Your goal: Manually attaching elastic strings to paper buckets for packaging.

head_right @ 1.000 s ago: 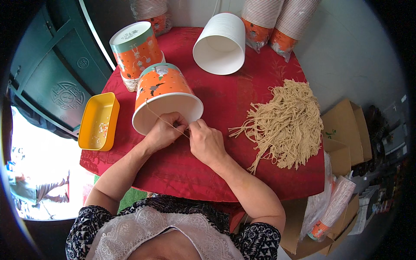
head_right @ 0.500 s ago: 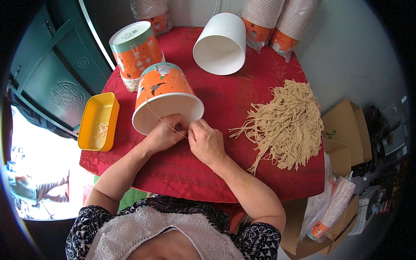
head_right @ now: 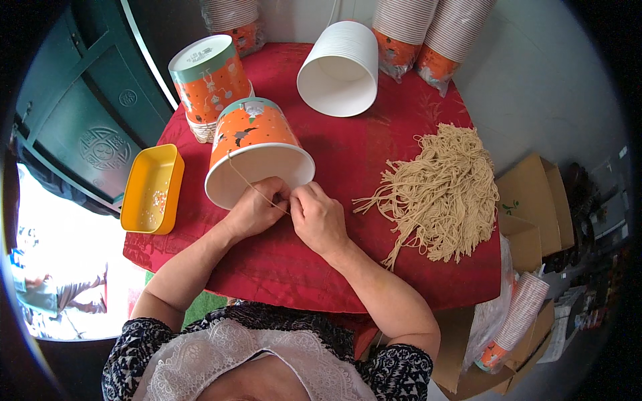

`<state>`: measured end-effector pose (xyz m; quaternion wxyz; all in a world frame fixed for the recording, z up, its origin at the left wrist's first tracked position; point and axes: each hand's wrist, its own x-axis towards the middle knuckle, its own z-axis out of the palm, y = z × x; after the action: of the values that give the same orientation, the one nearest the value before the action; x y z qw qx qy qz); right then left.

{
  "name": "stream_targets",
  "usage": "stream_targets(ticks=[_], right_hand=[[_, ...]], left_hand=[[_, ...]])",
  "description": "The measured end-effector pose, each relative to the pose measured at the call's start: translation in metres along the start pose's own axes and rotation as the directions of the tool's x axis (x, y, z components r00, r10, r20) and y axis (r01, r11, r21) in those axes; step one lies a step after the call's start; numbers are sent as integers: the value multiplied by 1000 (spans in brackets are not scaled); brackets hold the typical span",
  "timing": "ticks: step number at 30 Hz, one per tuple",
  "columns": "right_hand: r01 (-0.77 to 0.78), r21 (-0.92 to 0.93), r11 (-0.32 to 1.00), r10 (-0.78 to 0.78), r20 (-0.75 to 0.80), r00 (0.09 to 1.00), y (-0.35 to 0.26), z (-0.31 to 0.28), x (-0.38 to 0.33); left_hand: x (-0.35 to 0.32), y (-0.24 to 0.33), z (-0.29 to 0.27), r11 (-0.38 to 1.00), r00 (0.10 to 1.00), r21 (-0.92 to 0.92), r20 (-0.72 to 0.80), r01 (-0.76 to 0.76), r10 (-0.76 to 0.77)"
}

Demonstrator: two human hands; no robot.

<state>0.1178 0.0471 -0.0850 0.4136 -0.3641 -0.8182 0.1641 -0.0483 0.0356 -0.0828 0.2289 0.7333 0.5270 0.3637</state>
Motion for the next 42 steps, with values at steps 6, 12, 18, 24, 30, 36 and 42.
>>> stream_targets(ticks=[6,12,18,24,30,36,42], right_hand=[[27,88,996,-13,-154,988,-3,-5,4],[39,-5,999,-39,-150,988,-5,-13,5],[6,-11,1000,-8,-184,983,0,-12,4],[-87,145,986,100,-83,992,-3,-1,1],[-233,149,961,224,75,972,-7,-3,3],[-105,88,991,106,-12,994,3,1,0],[-134,77,988,131,46,990,-2,1,-1]], left_hand=[[0,-1,2,995,1000,-97,-24,15,-18],[2,-2,4,984,997,-169,-41,51,-59],[3,5,-1,954,985,-245,29,172,-170],[2,-3,1,974,996,-212,-2,83,-86],[1,-1,1,956,993,-272,12,115,-116],[2,6,-4,894,966,-366,103,259,-238],[3,3,-6,826,944,-459,145,328,-295]])
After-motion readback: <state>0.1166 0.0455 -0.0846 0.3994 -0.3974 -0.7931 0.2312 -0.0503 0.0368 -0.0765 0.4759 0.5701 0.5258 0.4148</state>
